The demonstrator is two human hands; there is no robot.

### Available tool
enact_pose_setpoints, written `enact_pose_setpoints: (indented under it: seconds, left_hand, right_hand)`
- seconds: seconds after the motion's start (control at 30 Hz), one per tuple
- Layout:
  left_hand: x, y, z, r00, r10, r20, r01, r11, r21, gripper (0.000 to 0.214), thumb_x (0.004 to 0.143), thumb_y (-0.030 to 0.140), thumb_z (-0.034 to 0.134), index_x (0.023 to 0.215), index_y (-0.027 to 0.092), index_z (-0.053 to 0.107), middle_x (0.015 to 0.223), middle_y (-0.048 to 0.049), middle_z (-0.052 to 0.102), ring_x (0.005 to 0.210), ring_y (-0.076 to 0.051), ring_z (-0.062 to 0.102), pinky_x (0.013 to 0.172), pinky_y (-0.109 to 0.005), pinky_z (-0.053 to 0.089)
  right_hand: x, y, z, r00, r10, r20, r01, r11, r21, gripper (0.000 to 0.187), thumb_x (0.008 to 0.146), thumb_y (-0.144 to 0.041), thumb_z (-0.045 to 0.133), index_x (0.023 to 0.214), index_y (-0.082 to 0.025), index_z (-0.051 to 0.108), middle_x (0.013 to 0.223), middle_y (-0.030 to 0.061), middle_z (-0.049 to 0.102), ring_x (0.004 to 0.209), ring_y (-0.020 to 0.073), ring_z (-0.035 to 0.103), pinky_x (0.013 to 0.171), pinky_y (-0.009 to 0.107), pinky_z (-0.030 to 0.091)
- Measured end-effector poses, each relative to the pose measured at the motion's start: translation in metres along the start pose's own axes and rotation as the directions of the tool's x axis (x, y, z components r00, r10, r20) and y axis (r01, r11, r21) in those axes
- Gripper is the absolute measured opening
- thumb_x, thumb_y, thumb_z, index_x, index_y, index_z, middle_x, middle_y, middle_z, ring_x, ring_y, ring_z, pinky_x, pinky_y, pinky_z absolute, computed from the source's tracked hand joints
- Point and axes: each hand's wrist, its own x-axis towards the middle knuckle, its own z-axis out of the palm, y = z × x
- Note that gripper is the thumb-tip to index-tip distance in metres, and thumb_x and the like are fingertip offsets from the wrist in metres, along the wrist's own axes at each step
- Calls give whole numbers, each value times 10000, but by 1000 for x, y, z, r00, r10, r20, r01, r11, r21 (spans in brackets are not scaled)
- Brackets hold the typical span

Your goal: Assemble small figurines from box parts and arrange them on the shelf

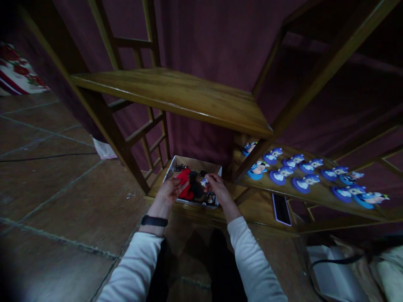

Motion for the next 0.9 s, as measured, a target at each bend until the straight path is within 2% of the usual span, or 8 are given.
enact_pose_setpoints:
  seconds: [0.07, 0.13, 0.23, 0.33, 0.4, 0.57, 0.8, 0.9]
  left_hand:
    - [-1, -7, 0, 1000, -10, 8, 10, 1000, 7, 235, 642, -81, 458, 723, 128, 525, 601, -19, 602, 591, -126, 619, 719, -391, 535]
    - [-2, -15, 2, 1000, -18, 18, 18, 1000, 16, 239, 639, -89, 452, 712, 131, 511, 571, -4, 585, 560, -114, 605, 730, -405, 532]
    - [-4, -28, 6, 999, -13, 37, 11, 999, 48, 243, 645, -98, 443, 698, 133, 498, 541, 8, 574, 530, -104, 591, 732, -410, 533]
    - [-7, -39, 10, 998, -35, 57, 29, 995, 93, 223, 667, -88, 459, 695, 128, 504, 571, -13, 602, 563, -121, 610, 728, -407, 535]
    - [-9, -43, 12, 995, -52, 81, 42, 992, 118, 192, 681, -69, 487, 695, 120, 519, 596, -32, 621, 585, -134, 622, 730, -403, 534]
    - [-15, -45, 16, 989, -58, 137, 37, 988, 150, 123, 704, -12, 530, 687, 104, 566, 583, -42, 631, 571, -128, 624, 746, -374, 527]
    - [-21, -49, 18, 987, -38, 157, 13, 987, 161, 114, 703, -8, 549, 668, 95, 581, 588, -45, 637, 592, -128, 632, 734, -340, 535]
    - [-19, -54, 17, 985, -35, 170, 7, 987, 163, 115, 706, 7, 563, 634, 95, 576, 588, -47, 638, 589, -131, 632, 728, -342, 539]
  right_hand:
    - [-22, 11, -4, 999, 47, 26, -51, 982, 180, 294, 642, -402, 671, 840, -196, 600, 720, -16, 612, 547, 83, 558, 553, 237, 518]
    - [-35, 21, -7, 996, 88, 15, -88, 954, 285, 287, 589, -319, 728, 816, -189, 610, 731, -15, 626, 595, 87, 579, 618, 241, 528]
    - [-40, 26, -7, 995, 102, -11, -91, 923, 373, 288, 552, -246, 754, 799, -182, 617, 754, -7, 646, 641, 96, 599, 661, 247, 529]
    - [-37, 22, -3, 995, 89, -49, -62, 915, 398, 287, 567, -270, 742, 809, -182, 615, 727, -2, 646, 618, 99, 596, 614, 242, 526]
    - [-36, 19, 1, 996, 62, -64, -34, 925, 378, 300, 570, -294, 734, 818, -182, 608, 730, 3, 644, 615, 107, 597, 601, 252, 526]
    - [-29, 20, 5, 993, -43, -106, 74, 949, 308, 342, 561, -313, 721, 848, -197, 577, 806, -1, 629, 693, 126, 605, 689, 300, 529]
    - [-18, 27, -1, 971, -179, -159, 181, 983, -1, 340, 579, -334, 673, 871, -208, 553, 783, -10, 611, 698, 137, 580, 641, 281, 504]
    - [-18, 27, -2, 962, -229, -146, 224, 973, -52, 332, 598, -336, 651, 886, -207, 549, 796, -4, 609, 711, 140, 573, 643, 270, 488]
